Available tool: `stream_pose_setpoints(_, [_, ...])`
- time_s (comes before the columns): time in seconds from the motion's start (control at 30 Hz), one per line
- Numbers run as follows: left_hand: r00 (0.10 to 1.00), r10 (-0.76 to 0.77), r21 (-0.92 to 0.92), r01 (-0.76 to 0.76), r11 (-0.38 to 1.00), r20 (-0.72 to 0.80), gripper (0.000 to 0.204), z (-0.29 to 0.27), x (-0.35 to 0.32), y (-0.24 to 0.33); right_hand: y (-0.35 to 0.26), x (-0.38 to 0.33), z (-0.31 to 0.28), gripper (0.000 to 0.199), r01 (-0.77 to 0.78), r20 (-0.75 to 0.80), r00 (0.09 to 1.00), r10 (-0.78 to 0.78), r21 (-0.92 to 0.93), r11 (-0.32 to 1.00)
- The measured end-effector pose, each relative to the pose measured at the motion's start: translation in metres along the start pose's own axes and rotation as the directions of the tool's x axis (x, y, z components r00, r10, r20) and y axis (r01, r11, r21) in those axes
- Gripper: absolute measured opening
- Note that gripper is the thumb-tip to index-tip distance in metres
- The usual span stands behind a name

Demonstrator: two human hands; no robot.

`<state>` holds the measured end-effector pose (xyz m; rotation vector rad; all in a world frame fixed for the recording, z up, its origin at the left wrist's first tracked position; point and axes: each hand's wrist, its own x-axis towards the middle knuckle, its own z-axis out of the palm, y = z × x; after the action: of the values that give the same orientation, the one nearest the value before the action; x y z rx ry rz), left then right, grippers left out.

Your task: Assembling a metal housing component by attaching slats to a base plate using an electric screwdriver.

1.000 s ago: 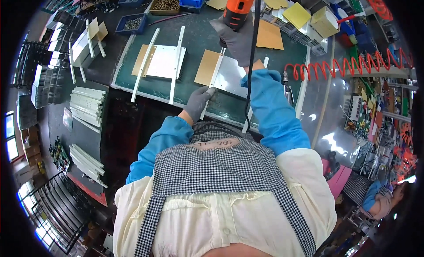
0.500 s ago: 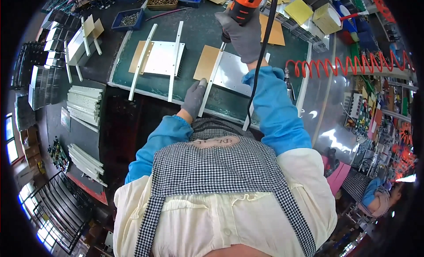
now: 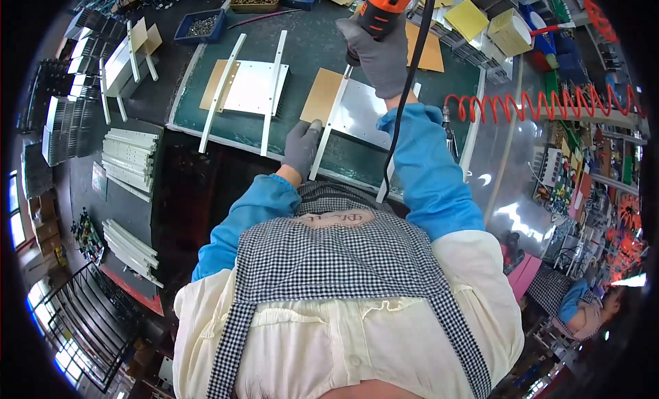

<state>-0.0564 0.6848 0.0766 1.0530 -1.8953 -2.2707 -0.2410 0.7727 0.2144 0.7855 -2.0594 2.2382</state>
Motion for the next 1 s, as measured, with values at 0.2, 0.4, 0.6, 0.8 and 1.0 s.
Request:
stream_pose_setpoints(0.2, [0.997, -0.081, -0.001, 0.081, 0.997, 0.02, 0.031, -0.012, 0.004, -0.007, -0.002, -0.001, 0.001, 0.036, 0.03, -0.009, 1.0, -0.03, -0.033, 0.999])
stream_pose_setpoints(0.4, [0.953, -0.209, -0.583, 0.299, 0.755, 0.218, 0.023, -0.048, -0.001, -0.012, -0.03, 0.0, -0.011, 0.026, -0.161, 0.237, 0.961, 0.141, 0.068, 0.985])
stream_pose_setpoints(0.6, [0.852, 0.328, 0.035, -0.373, 0.927, 0.408, 0.034, -0.065, -0.009, 0.002, -0.064, -0.014, -0.005, 0.019, 0.057, 0.037, 0.995, -0.089, 0.518, 0.853])
stream_pose_setpoints(0.8, [0.846, -0.034, -0.691, 0.457, 0.56, 0.531, 0.022, -0.047, -0.026, 0.031, -0.059, -0.05, -0.009, 0.031, -0.111, 0.117, 0.992, 0.055, 0.549, 0.829])
stream_pose_setpoints(1.0, [0.865, -0.121, -0.616, 0.439, 0.655, 0.488, 0.025, -0.038, -0.034, 0.036, -0.063, -0.066, 0.0, 0.06, -0.085, 0.007, 0.995, 0.103, 0.623, 0.777])
